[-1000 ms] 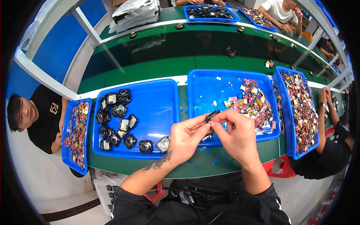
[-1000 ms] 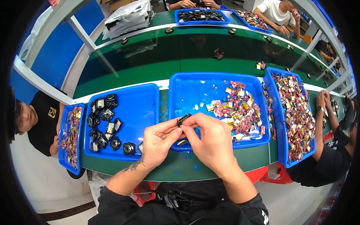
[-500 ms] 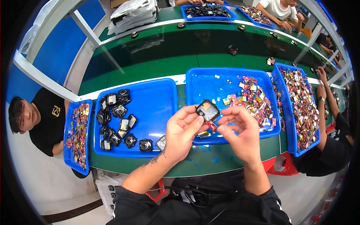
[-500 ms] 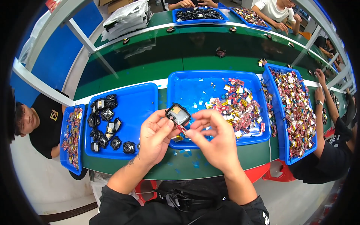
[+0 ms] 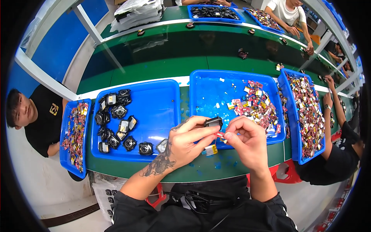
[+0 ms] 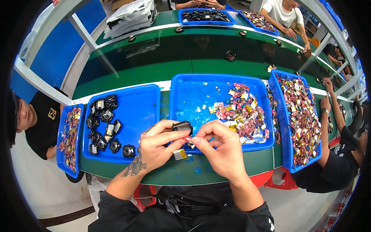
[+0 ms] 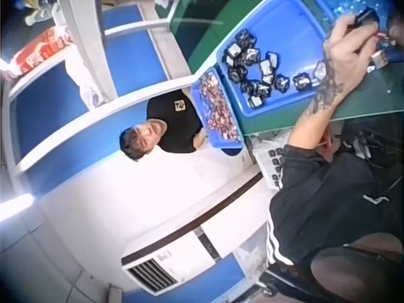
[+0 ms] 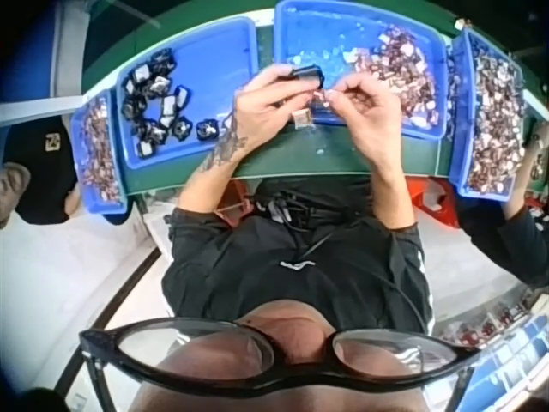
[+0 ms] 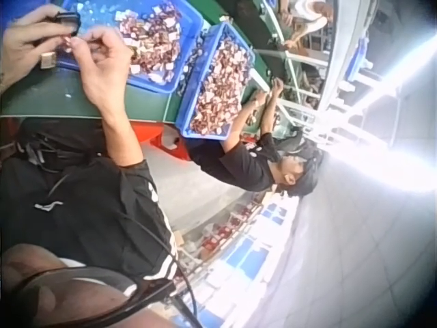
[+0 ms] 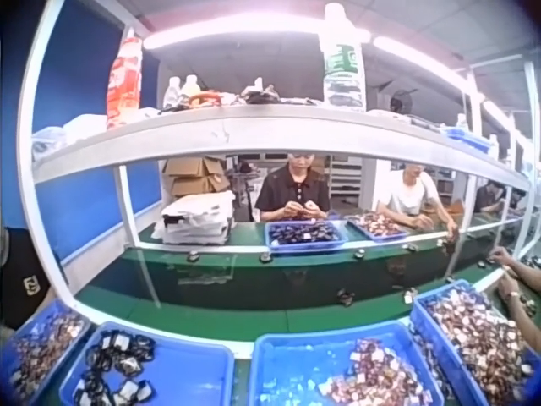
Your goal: Assembling small electronic components (likely digital watch modules) by hand at a factory workbench.
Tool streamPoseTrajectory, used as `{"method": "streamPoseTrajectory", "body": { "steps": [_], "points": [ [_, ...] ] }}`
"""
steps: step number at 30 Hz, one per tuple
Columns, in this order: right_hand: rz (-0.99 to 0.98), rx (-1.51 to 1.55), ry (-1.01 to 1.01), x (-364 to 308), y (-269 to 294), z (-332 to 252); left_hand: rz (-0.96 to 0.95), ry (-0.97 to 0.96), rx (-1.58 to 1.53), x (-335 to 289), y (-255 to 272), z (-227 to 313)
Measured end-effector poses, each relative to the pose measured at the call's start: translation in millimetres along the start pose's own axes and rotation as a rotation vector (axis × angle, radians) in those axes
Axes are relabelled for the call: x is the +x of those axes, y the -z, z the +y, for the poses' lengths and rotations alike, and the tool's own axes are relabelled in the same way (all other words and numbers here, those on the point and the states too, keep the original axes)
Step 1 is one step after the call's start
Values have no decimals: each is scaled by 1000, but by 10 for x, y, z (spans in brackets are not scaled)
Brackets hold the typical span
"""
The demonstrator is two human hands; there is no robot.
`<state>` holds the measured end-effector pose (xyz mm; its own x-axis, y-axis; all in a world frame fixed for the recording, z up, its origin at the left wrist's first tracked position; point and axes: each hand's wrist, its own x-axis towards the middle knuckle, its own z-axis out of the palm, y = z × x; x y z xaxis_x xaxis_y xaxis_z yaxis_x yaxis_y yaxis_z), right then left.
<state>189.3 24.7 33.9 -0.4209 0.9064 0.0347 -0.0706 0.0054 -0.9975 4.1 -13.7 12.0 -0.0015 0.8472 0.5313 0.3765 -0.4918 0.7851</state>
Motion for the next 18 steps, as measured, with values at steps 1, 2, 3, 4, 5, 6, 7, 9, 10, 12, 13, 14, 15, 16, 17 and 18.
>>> {"method": "streamPoseTrajectory", "body": {
  "steps": [1, 2, 3, 4, 5, 6, 7, 9, 10, 12, 13, 14, 15, 16, 17, 18],
  "points": [
    [1, -38, 24, -7, 17, 4, -44, 33, -9, -6, 6, 1],
    [2, -77, 47, -10, 30, 8, -88, 67, -19, -11, 13, 1],
    [2, -80, 45, -5, 39, 10, -87, 68, -22, -9, 28, 8],
    [-27, -36, 18, -4, 52, 15, -122, 141, -61, -6, 44, 23],
    [-55, 9, -9, -8, 63, 24, -157, 215, -100, -4, 45, 34],
    [-54, 6, -14, -16, 86, 54, -157, 218, -105, -4, 33, 39],
    [-58, 11, -13, -9, 112, 100, -165, 345, -208, 1, 32, 34],
    [-64, 18, -15, -14, 80, 107, -137, 543, -472, -15, -4, -13],
    [11, 27, 10, -36, -7, 48, -136, 545, -473, -26, -16, -34],
    [86, 36, 32, -43, -77, 42, -203, 595, -546, -41, -34, -63],
    [125, -129, 134, -36, -89, 95, -179, 595, -569, -67, -60, -64],
    [163, -294, 235, -33, -101, 135, -178, 599, -567, -73, -89, -51],
    [162, -291, 233, -35, -115, 154, -105, 582, -667, -76, -118, -38],
    [198, -291, 230, -30, -125, 171, -30, 561, -766, -73, -131, -39],
    [234, -292, 227, -24, -136, 186, -28, 562, -765, -73, -127, -48],
    [270, -293, 223, -16, -147, 201, -26, 576, -764, -73, -123, -62]
  ]
}}
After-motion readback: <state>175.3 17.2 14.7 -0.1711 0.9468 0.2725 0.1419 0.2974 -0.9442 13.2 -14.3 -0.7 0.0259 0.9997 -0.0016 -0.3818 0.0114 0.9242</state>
